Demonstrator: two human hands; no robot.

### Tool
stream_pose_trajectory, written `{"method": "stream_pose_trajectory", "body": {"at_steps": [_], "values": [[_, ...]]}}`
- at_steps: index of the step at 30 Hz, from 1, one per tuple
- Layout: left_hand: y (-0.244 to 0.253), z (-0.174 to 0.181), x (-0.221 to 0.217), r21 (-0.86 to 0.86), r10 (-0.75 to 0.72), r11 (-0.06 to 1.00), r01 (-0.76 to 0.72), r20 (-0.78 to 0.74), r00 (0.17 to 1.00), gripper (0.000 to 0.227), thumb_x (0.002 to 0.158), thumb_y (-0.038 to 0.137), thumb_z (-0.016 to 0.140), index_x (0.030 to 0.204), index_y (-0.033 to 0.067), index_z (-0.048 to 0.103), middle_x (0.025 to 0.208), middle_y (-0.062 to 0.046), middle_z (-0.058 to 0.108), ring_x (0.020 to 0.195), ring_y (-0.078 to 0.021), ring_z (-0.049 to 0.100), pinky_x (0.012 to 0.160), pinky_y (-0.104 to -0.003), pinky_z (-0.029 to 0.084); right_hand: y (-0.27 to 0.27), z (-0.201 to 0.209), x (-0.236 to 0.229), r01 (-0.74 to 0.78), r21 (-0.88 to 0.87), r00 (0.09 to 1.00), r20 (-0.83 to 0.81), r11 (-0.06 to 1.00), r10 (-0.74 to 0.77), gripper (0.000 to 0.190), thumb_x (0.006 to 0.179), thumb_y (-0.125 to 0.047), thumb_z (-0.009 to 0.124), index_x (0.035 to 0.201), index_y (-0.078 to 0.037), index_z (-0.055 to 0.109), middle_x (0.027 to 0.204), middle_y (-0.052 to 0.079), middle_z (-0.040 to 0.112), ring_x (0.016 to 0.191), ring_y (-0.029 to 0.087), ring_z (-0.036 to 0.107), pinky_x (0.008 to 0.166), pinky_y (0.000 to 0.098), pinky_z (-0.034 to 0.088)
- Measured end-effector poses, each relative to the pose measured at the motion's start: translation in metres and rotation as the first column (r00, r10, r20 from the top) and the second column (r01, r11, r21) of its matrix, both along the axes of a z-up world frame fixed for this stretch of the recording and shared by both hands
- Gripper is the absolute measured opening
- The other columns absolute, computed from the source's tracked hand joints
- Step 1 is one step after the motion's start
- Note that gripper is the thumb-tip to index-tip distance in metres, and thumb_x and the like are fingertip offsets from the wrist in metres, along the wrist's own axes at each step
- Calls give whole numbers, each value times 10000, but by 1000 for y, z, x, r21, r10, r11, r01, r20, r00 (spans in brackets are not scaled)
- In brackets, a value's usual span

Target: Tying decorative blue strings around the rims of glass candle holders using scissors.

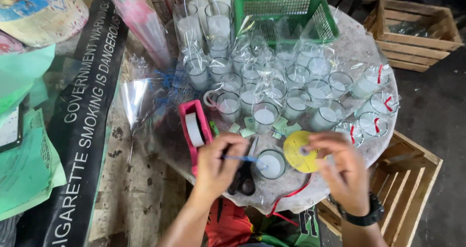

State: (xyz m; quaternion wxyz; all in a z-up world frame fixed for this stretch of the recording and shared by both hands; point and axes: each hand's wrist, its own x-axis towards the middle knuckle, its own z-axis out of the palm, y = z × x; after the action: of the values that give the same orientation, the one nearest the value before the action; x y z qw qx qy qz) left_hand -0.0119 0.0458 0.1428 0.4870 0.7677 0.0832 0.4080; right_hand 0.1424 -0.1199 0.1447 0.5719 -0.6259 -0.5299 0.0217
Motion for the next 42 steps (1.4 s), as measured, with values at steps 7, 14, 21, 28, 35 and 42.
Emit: {"method": "stream_pose_trajectory", "body": {"at_steps": [7, 14, 21, 28, 35, 42], "values": [[4, -45, -5, -792, -84, 603, 101, 63, 995, 293, 885, 52, 315, 1037, -96, 517, 522, 22, 315, 452, -94, 328, 418, -197, 263, 2, -53, 0, 66, -196, 998, 7, 978, -66, 637, 679, -398, 561, 1181, -57, 371, 1094, 104, 482, 960, 165, 537, 720, 272, 474], [-14, -14, 2, -121, -6, 993, 12, 45, 999, 88, 828, 102, 504, 827, 26, 548, 755, -70, 591, 663, -114, 567, 575, -209, 459, 19, -90, -11, 99, -376, 984, 176, 921, -34, 764, 692, -412, 612, 1253, -23, 270, 1248, 186, 415, 1056, 303, 512, 849, 401, 446], [-16, -50, -12, -254, 16, 967, -36, -82, 997, 323, 903, 257, 336, 977, 5, 523, 587, 14, 427, 533, -105, 445, 455, -232, 396, 14, -61, -8, -182, -375, 983, -34, 909, 183, 769, 723, -406, 596, 1291, -45, 223, 1306, 178, 355, 1197, 297, 385, 966, 434, 321], [-29, -74, 0, -316, -172, 944, 98, -216, 961, 571, 777, 174, 606, 1274, 36, 363, 693, -13, 386, 480, -70, 257, 424, -206, 263, 17, -63, -12, -148, -298, 988, -92, 943, 126, 682, 726, -363, 601, 1263, -64, 304, 1276, 146, 414, 1183, 267, 411, 962, 386, 334], [-12, -87, 17, 81, -144, 984, 161, -189, 971, 618, 702, 255, 721, 1220, 98, 422, 734, -16, 411, 551, -109, 358, 457, -232, 362, 21, -60, -5, -190, -258, 980, -108, 947, 167, 800, 712, -482, 565, 1314, -92, 211, 1255, 146, 440, 1139, 250, 453, 906, 422, 407], [-11, -80, 22, 150, -114, 979, 139, -160, 980, 553, 697, 345, 674, 1141, 85, 472, 946, -81, 553, 761, -200, 544, 675, -304, 448, 36, -74, -9, -119, -16, 993, -23, 993, 119, 127, 852, -238, 472, 875, -118, 509, 911, 52, 571, 858, 149, 570, 737, 282, 483]]}}
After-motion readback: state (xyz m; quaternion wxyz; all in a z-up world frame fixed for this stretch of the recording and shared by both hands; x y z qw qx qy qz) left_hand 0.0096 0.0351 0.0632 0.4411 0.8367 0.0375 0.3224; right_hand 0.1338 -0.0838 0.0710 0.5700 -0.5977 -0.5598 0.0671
